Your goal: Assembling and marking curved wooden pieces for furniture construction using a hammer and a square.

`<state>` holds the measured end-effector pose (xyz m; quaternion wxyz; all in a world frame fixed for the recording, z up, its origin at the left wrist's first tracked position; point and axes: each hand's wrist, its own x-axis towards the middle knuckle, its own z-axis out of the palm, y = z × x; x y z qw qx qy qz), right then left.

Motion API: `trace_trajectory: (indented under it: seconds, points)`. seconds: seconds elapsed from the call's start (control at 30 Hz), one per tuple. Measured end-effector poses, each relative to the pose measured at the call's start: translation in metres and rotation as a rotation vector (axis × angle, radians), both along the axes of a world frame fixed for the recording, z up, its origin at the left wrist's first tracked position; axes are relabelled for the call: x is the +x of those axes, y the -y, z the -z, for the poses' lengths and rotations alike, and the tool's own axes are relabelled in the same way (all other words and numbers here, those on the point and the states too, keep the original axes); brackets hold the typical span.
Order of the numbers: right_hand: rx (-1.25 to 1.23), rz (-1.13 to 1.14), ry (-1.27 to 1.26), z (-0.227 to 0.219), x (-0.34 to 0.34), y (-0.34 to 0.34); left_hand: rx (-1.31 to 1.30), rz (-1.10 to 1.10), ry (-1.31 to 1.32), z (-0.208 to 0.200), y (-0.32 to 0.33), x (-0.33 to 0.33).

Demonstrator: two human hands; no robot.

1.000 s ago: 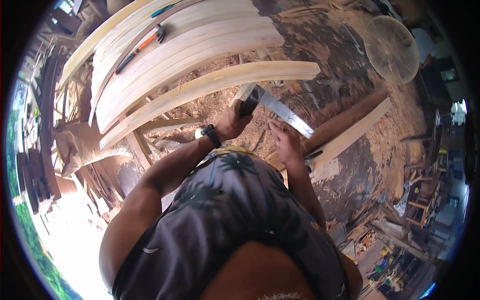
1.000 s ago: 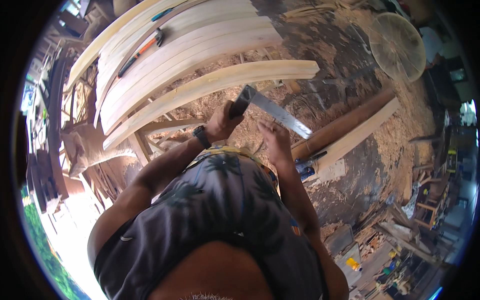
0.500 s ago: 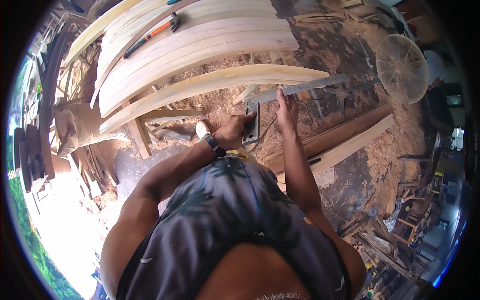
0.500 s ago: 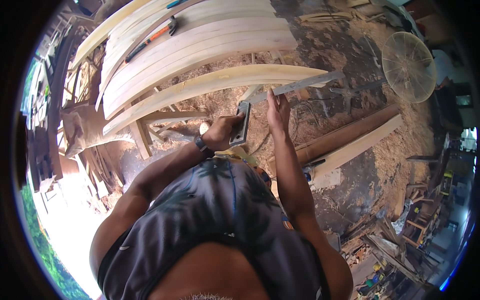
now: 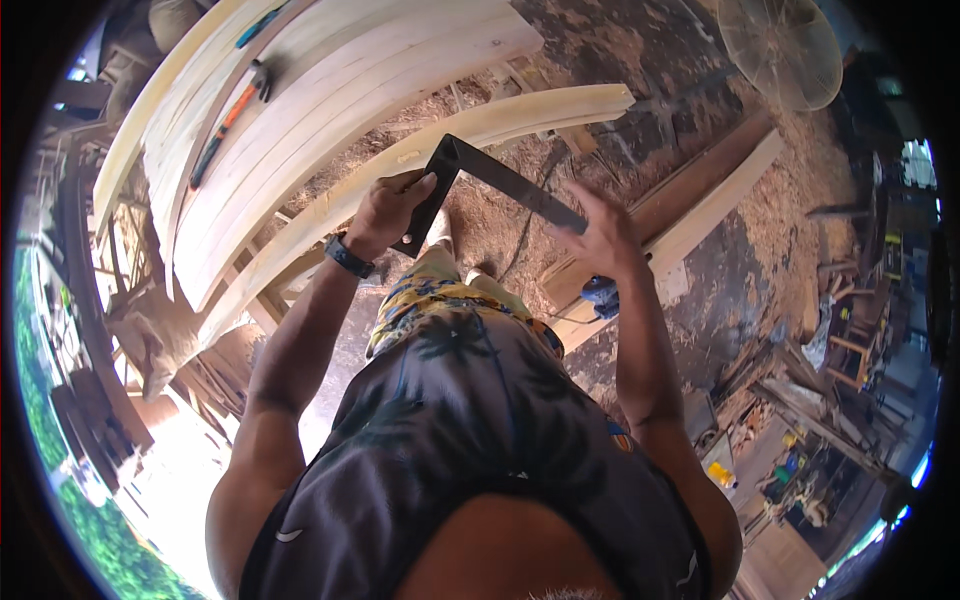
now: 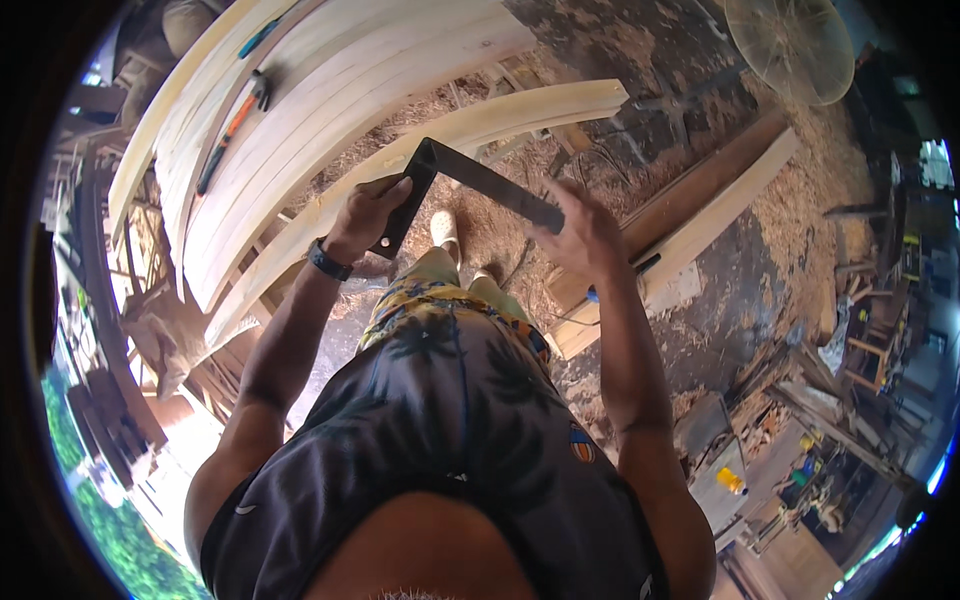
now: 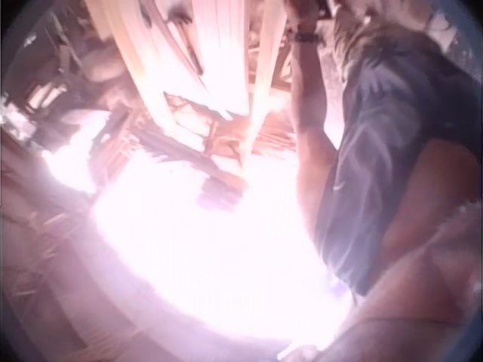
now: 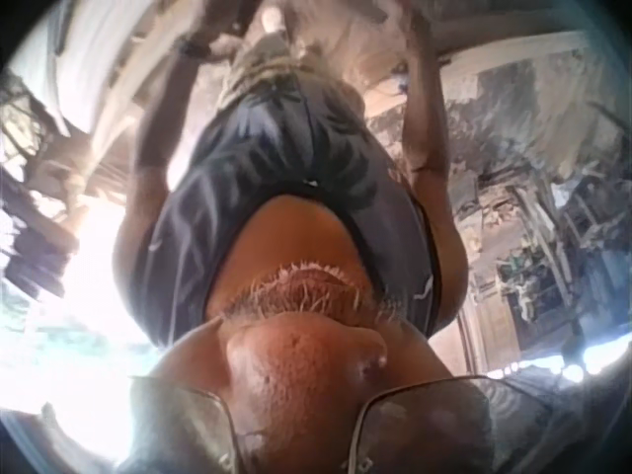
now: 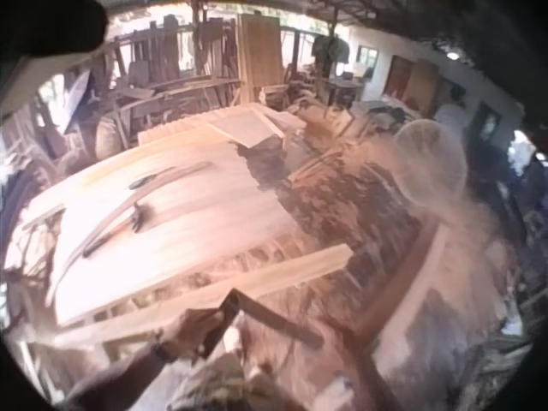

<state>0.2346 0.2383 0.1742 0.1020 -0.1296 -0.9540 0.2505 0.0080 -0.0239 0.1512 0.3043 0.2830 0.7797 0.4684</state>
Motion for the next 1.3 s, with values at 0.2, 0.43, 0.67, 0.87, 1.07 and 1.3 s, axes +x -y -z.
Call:
trace_trajectory:
  seconds: [0.2, 0.43, 0.67, 0.87, 1.07, 1.3]
  points:
    - [-0.381, 0.131, 0.407, 0.037, -0.023, 0.049, -0.053, 0.153, 0.140, 0.005, 0.006, -0.051]
    - [-0.640, 0.257, 0.275, 0.043, -0.091, 0.092, -0.237, -0.036, -0.448, 0.002, 0.005, -0.091]
    - [-0.787, 0.284, 0.379, 0.053, -0.112, 0.086, -0.221, -0.009, -0.528, 0.048, 0.014, -0.104]
    - [-0.801, 0.307, 0.472, 0.041, -0.113, 0.077, -0.208, 0.035, -0.581, 0.054, 0.005, -0.100]
    - [-0.717, 0.288, 0.415, 0.042, -0.118, 0.070, -0.185, 0.014, -0.543, 0.060, -0.002, -0.111]
    - [-0.689, 0.420, 0.522, 0.034, -0.103, 0.045, -0.204, 0.035, -0.578, 0.066, -0.011, -0.101]
